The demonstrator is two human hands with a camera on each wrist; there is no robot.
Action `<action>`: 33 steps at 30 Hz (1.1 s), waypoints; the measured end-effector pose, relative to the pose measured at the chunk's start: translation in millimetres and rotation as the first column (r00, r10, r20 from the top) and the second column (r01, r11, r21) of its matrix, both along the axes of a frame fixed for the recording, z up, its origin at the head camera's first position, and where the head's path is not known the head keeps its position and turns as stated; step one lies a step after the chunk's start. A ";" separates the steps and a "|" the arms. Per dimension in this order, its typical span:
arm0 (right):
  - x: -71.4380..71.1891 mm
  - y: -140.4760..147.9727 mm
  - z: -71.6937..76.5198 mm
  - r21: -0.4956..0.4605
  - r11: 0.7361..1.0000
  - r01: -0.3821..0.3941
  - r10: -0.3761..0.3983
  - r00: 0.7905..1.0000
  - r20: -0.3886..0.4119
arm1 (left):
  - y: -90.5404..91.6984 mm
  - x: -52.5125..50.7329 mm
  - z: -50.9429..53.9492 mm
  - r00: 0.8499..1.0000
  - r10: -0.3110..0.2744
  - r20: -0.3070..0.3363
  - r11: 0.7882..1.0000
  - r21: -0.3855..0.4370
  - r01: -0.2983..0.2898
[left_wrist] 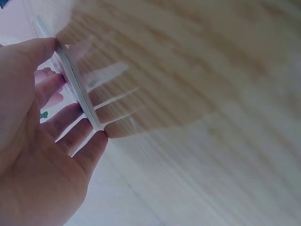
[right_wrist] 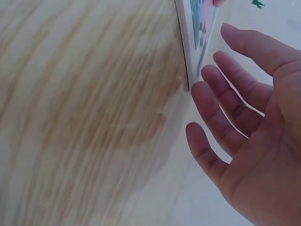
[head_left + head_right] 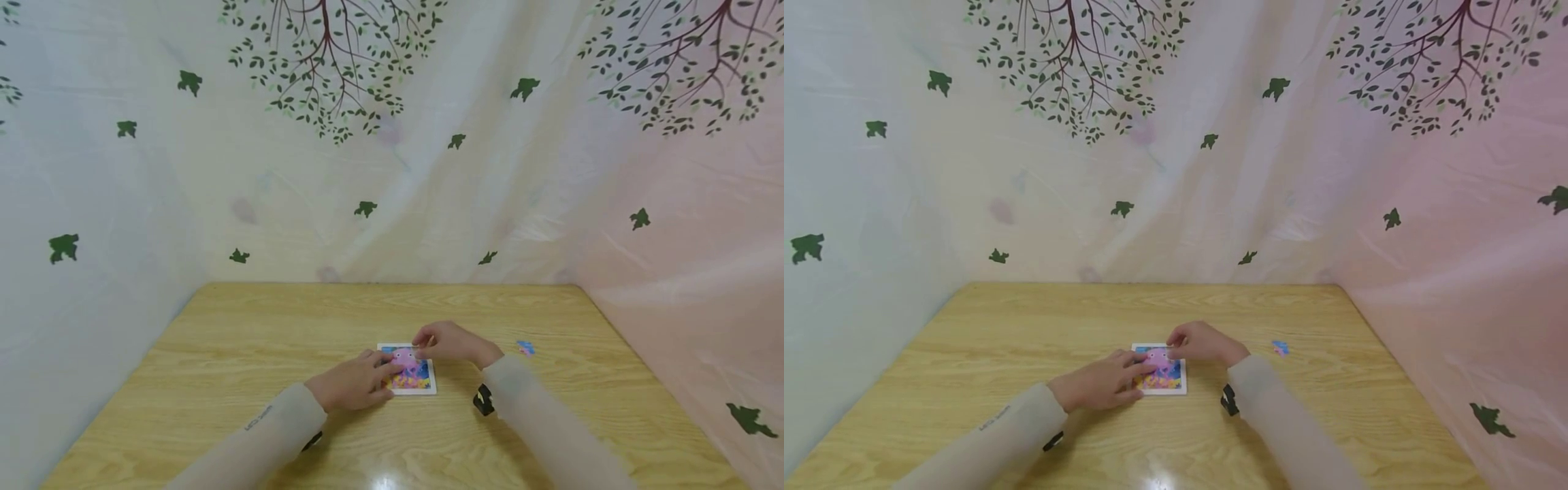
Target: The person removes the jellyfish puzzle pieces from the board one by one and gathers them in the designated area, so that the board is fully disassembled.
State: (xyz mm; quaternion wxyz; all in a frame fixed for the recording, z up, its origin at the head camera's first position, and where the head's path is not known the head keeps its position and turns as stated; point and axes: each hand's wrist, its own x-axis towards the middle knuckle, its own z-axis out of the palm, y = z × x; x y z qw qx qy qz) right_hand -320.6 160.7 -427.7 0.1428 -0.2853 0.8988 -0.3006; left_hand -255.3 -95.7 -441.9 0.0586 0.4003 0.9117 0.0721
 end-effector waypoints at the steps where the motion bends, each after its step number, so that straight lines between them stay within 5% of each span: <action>1: 0.8 -2.8 -0.1 0.005 1.000 0.001 -0.001 1.000 -0.004 | 0.1 0.2 0.4 1.000 -0.002 0.001 1.000 0.000 0.002; 14: 3.2 -25.2 -0.7 0.122 0.988 0.092 -0.082 0.993 -0.081 | 0.7 -1.3 -3.0 1.000 -0.014 -0.022 1.000 -0.008 0.014; 33: -0.2 -23.6 -8.0 0.074 0.994 0.079 -0.075 0.996 -0.056 | 0.6 0.7 -2.2 1.000 -0.001 -0.017 1.000 0.004 0.001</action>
